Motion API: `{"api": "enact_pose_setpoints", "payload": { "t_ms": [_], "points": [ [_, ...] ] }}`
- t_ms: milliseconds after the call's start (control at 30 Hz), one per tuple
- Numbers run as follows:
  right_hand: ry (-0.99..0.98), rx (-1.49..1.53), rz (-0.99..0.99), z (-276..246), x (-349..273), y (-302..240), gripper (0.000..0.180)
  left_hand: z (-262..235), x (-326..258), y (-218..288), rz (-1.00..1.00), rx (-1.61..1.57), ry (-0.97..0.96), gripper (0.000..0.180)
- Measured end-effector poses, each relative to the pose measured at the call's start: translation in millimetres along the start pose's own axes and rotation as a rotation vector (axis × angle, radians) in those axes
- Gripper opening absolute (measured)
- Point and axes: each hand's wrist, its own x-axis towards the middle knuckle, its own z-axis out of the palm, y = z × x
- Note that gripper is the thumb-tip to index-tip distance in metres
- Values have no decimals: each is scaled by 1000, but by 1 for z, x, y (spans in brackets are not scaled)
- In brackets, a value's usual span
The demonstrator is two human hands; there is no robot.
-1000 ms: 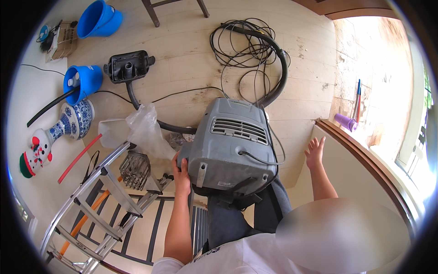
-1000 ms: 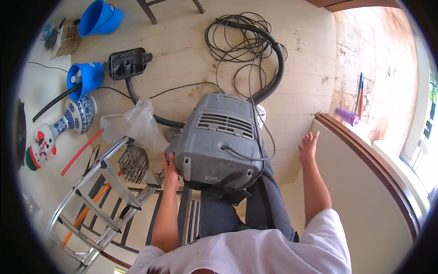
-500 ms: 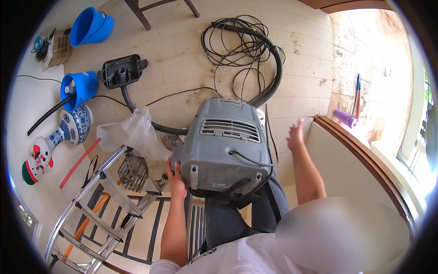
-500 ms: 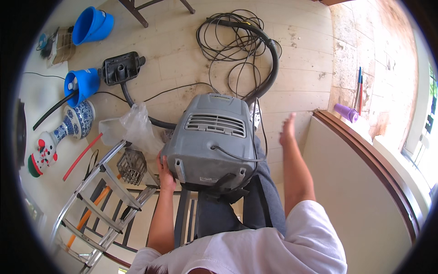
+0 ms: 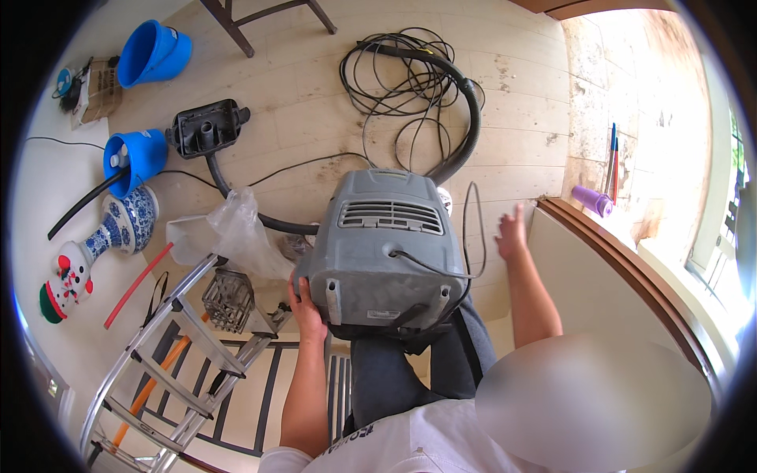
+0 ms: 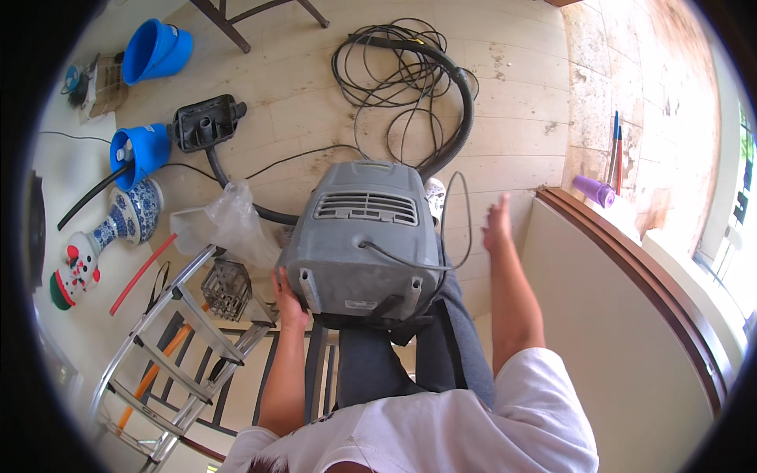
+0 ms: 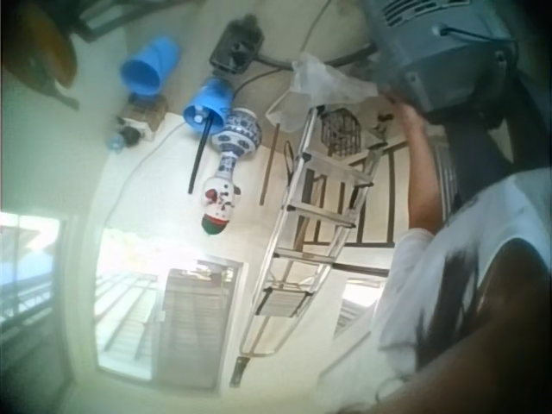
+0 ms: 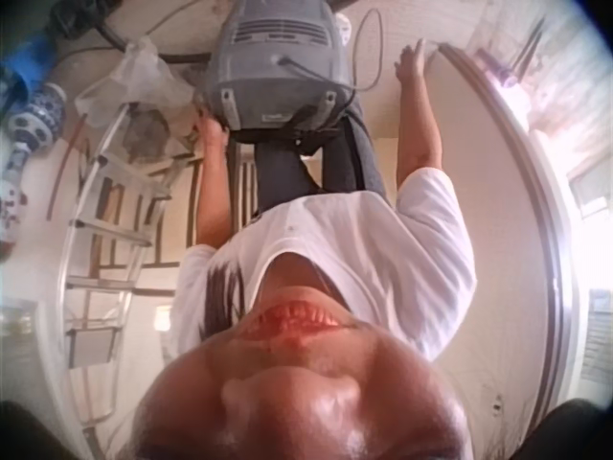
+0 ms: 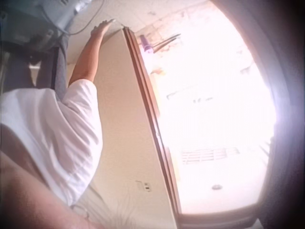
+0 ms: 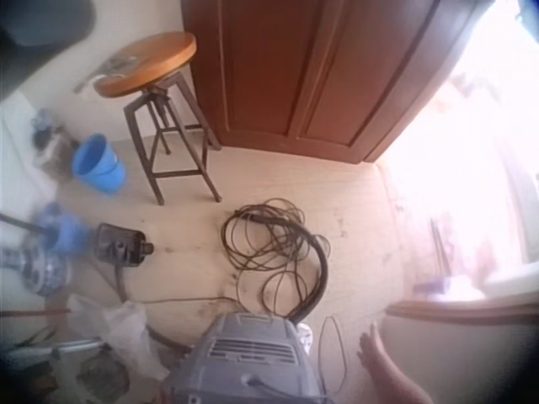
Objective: The person assembles a backpack vacuum cleaner by inserting a filter bag, attaching the motor unit, connecting the hose, and plugging in the power cord. The person then uses the vacuum to clean debris from the floor.
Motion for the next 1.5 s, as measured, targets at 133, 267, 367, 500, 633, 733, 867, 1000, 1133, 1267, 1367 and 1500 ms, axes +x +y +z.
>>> {"api": "enact_pose_setpoints", "payload": {
  "t_ms": [133, 267, 367, 500, 633, 733, 867, 1000, 1133, 1267, 1367, 1500],
  "points": [
    [-427, -49, 138, 153, -81, -2, 64, -2, -12, -7, -4, -27, 148, 58],
    [-459, -52, 73, 108, -60, -21, 69, -13, -5, 18, -124, 528, -35, 61],
    [-300, 9, 64, 92, -83, -28, 74, -66, 56, 50, -96, 633, -302, 60],
    [-316, -128, -27, 97, -162, -20, 80, 10, 34, 36, 266, 720, -200, 47],
    [-191, -183, -65, 103, -153, -28, 59, 46, 35, 40, 417, 780, -131, 42],
    [-160, -227, -126, 133, -152, -56, 57, 48, 54, 57, 320, 732, -134, 41],
    [-176, -175, -241, 134, -165, -56, 55, 37, 40, 39, 341, 662, -72, 42],
    [18, -189, -287, 111, -165, -20, 41, 34, 18, 20, 352, 739, -37, 43],
    [-16, -140, -321, 136, -169, -39, 38, 39, 44, 51, 278, 673, -86, 45],
    [3, -205, -452, 129, -165, -33, 35, 28, 31, 21, 326, 664, 17, 43],
    [104, -251, -440, 111, -162, -14, 32, 33, 15, 16, 368, 745, 9, 43],
    [97, -256, -535, 128, -153, -33, 35, 46, 43, 51, 304, 738, -17, 45]
  ]
}}
